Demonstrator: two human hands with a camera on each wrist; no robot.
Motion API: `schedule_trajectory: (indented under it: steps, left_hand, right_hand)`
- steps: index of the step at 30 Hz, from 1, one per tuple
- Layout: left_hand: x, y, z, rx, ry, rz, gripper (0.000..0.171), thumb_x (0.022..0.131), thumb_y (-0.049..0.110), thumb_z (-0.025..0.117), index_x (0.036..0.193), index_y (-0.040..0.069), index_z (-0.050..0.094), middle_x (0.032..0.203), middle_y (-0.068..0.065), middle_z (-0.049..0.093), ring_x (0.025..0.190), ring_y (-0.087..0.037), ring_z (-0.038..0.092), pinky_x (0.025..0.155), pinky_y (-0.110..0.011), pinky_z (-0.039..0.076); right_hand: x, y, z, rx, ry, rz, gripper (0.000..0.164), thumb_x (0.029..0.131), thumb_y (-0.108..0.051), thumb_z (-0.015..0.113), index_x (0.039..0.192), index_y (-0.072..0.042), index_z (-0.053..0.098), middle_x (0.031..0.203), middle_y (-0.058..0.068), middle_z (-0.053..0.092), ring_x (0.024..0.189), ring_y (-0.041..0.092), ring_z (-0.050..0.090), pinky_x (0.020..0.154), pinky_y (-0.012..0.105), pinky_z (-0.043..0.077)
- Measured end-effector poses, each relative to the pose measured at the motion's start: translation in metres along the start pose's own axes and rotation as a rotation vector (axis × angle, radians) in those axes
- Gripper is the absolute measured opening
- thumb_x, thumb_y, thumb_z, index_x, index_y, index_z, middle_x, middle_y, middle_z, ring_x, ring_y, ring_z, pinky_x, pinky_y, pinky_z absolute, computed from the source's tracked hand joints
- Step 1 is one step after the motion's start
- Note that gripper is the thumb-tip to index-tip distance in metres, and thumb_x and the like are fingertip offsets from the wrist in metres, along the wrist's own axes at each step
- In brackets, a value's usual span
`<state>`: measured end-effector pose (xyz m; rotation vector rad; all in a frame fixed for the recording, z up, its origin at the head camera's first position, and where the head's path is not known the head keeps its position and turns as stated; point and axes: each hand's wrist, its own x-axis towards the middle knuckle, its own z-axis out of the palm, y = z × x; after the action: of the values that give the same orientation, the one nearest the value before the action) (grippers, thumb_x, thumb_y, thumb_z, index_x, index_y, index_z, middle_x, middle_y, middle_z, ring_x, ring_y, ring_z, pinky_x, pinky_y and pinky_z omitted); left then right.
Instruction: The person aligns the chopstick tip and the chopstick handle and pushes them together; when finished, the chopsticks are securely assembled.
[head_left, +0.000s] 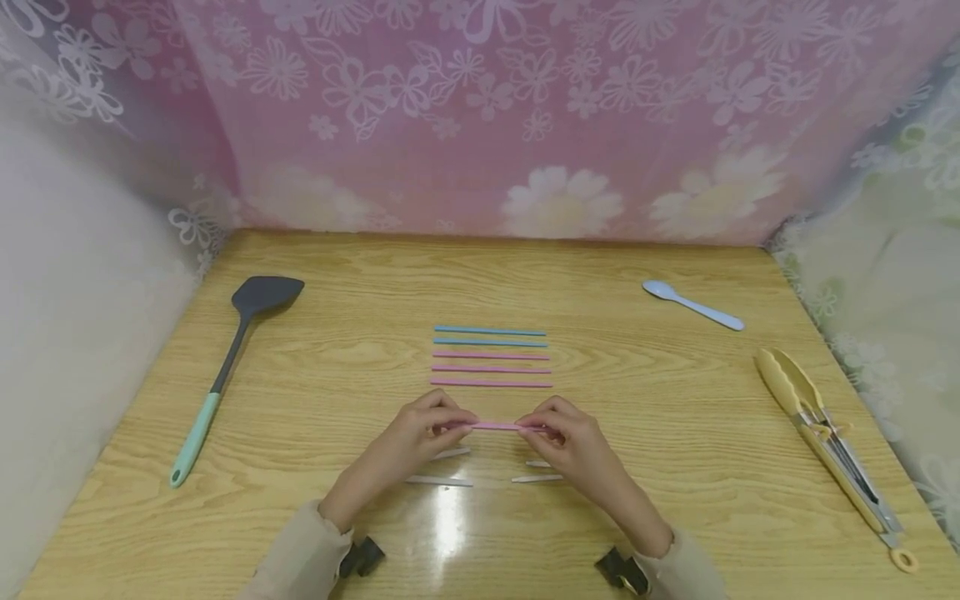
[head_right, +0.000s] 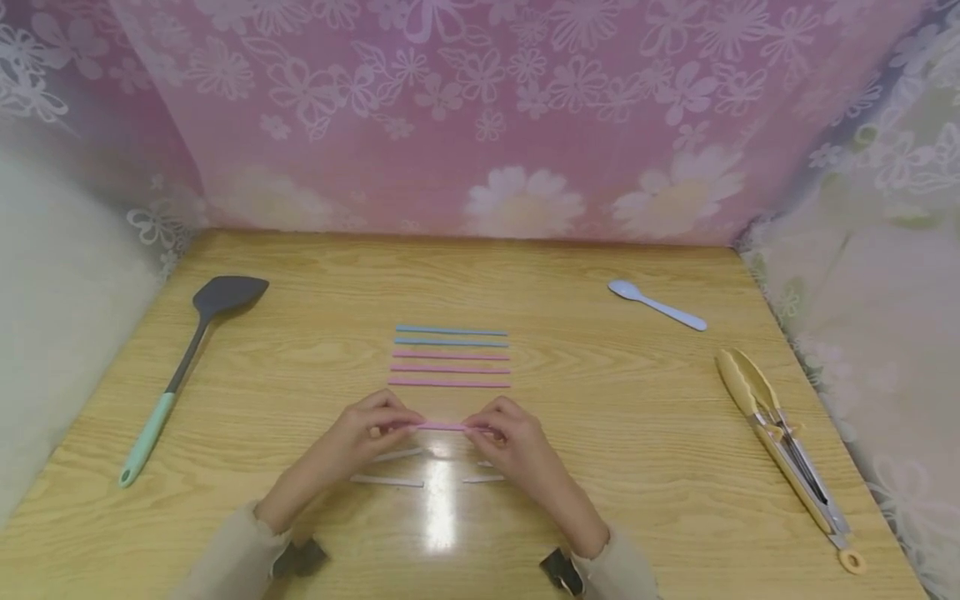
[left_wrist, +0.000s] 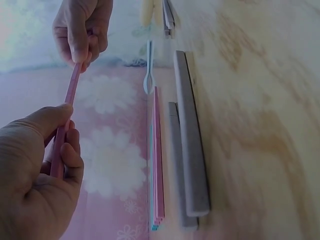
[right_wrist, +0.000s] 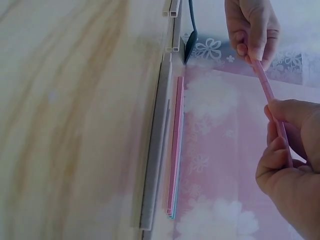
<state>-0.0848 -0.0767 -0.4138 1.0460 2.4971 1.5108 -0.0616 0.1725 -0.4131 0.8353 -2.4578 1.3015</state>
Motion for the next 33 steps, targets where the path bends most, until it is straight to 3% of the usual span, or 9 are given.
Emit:
schedule_trajectory:
  steps: [6, 10, 15, 20, 24, 33]
  left_hand:
    - [0.001, 0.002, 0.001, 0.015, 0.033, 0.072, 0.015, 0.087, 0.001, 0.066, 0.101, 0.0, 0.071, 0.087, -0.002, 0.057, 0.07, -0.002, 0.045, 0.055, -0.016, 0.045]
    - [0.002, 0.003, 0.002, 0.033, 0.041, 0.086, 0.014, 0.087, 0.001, 0.066, 0.1, -0.001, 0.071, 0.086, -0.002, 0.056, 0.069, -0.001, 0.044, 0.053, -0.016, 0.044]
    - [0.004, 0.001, 0.002, 0.048, 0.016, 0.057, 0.015, 0.088, 0.003, 0.065, 0.101, -0.001, 0.071, 0.087, -0.003, 0.058, 0.07, -0.002, 0.045, 0.055, -0.016, 0.045]
    - [0.005, -0.003, 0.002, 0.041, -0.008, -0.011, 0.016, 0.089, 0.005, 0.064, 0.103, -0.001, 0.07, 0.091, -0.003, 0.059, 0.074, -0.006, 0.049, 0.061, -0.017, 0.048]
    - [0.008, -0.008, 0.001, 0.052, -0.014, -0.024, 0.018, 0.09, 0.004, 0.063, 0.106, -0.002, 0.069, 0.099, -0.006, 0.062, 0.083, -0.013, 0.057, 0.071, -0.019, 0.052]
    - [0.012, -0.019, -0.005, 0.117, -0.03, -0.081, 0.022, 0.09, -0.002, 0.061, 0.111, -0.003, 0.067, 0.105, -0.011, 0.063, 0.093, -0.021, 0.063, 0.082, -0.023, 0.053]
  right_hand:
    - [-0.001, -0.001, 0.002, -0.04, 0.076, -0.116, 0.008, 0.08, 0.003, 0.072, 0.087, -0.002, 0.072, 0.082, 0.0, 0.057, 0.064, 0.005, 0.043, 0.053, 0.014, 0.04]
    - [-0.002, 0.0, 0.003, -0.045, 0.091, -0.141, 0.008, 0.081, 0.002, 0.071, 0.088, -0.002, 0.071, 0.082, 0.001, 0.058, 0.064, 0.005, 0.046, 0.055, 0.013, 0.042]
    - [-0.001, 0.004, 0.003, -0.054, 0.064, -0.093, 0.017, 0.075, 0.009, 0.072, 0.088, -0.002, 0.071, 0.082, 0.0, 0.057, 0.065, 0.005, 0.045, 0.054, 0.015, 0.042]
    - [0.001, 0.01, 0.0, -0.039, -0.013, -0.039, 0.02, 0.078, 0.012, 0.068, 0.093, -0.001, 0.071, 0.087, 0.002, 0.056, 0.07, 0.006, 0.045, 0.056, 0.018, 0.044]
    - [0.004, 0.016, -0.003, -0.053, -0.066, 0.008, 0.025, 0.079, 0.015, 0.063, 0.098, 0.0, 0.071, 0.089, 0.002, 0.055, 0.078, 0.01, 0.047, 0.063, 0.021, 0.047]
    - [0.013, 0.026, -0.007, -0.119, -0.074, 0.173, 0.012, 0.079, 0.004, 0.073, 0.089, -0.003, 0.072, 0.085, 0.002, 0.06, 0.078, 0.019, 0.057, 0.065, 0.024, 0.052]
